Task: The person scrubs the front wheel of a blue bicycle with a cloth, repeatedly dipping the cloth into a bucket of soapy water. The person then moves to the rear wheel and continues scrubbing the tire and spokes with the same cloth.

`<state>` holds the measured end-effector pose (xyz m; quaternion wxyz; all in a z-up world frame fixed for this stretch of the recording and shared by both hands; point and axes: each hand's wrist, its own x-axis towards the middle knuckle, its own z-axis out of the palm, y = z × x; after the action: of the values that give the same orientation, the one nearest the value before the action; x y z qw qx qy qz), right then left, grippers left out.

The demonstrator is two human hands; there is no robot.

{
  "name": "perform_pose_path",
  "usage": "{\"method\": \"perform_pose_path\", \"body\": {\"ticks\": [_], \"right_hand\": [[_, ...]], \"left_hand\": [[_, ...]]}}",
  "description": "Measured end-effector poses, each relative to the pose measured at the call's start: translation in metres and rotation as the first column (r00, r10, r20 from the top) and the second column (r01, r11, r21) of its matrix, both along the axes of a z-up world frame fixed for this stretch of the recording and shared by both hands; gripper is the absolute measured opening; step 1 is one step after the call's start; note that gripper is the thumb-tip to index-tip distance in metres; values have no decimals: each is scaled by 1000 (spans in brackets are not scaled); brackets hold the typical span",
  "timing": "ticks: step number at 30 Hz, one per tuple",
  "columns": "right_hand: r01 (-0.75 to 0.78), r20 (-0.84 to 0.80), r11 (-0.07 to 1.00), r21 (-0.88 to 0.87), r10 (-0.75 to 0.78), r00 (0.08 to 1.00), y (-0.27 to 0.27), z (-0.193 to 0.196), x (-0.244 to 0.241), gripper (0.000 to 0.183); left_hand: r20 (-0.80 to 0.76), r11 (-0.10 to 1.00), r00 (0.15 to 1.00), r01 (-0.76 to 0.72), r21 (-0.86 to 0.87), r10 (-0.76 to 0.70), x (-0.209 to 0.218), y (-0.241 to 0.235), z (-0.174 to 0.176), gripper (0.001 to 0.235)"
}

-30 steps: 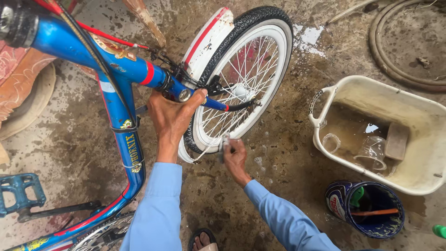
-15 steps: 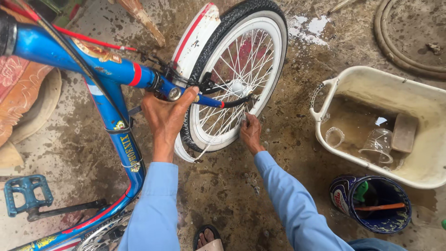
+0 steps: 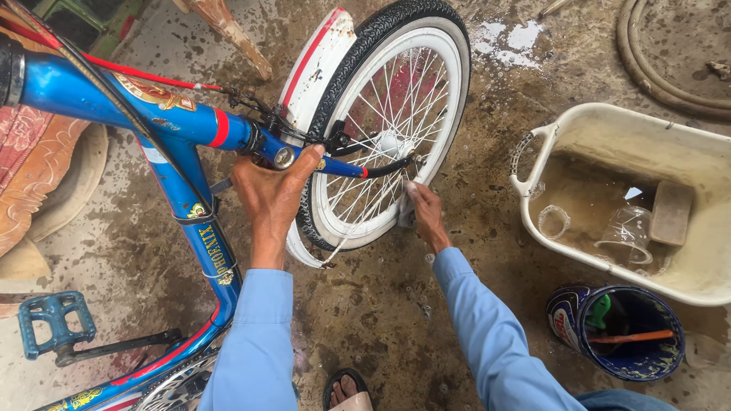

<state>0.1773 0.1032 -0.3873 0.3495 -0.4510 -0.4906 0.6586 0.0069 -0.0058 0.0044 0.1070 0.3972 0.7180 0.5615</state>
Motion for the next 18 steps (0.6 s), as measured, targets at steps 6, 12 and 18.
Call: {"method": "perform_pose_path", "body": {"ticks": [6,12,18], "right_hand": [[-222,-208,945,-239,173,963,24,-3,-5,48],[-205,-165,950,-234,169,972,29,-10,-7,46],[-219,-266,959,-177,168,949,27,-20,-9,35]], "left_hand": [[-21,999,999,29,20,-28,-2,-1,2,28],[23,998,999,35,45,-36,-2,-1,0,29],[6,1000,1000,15,21,-15,0,0,-1,28]]}}
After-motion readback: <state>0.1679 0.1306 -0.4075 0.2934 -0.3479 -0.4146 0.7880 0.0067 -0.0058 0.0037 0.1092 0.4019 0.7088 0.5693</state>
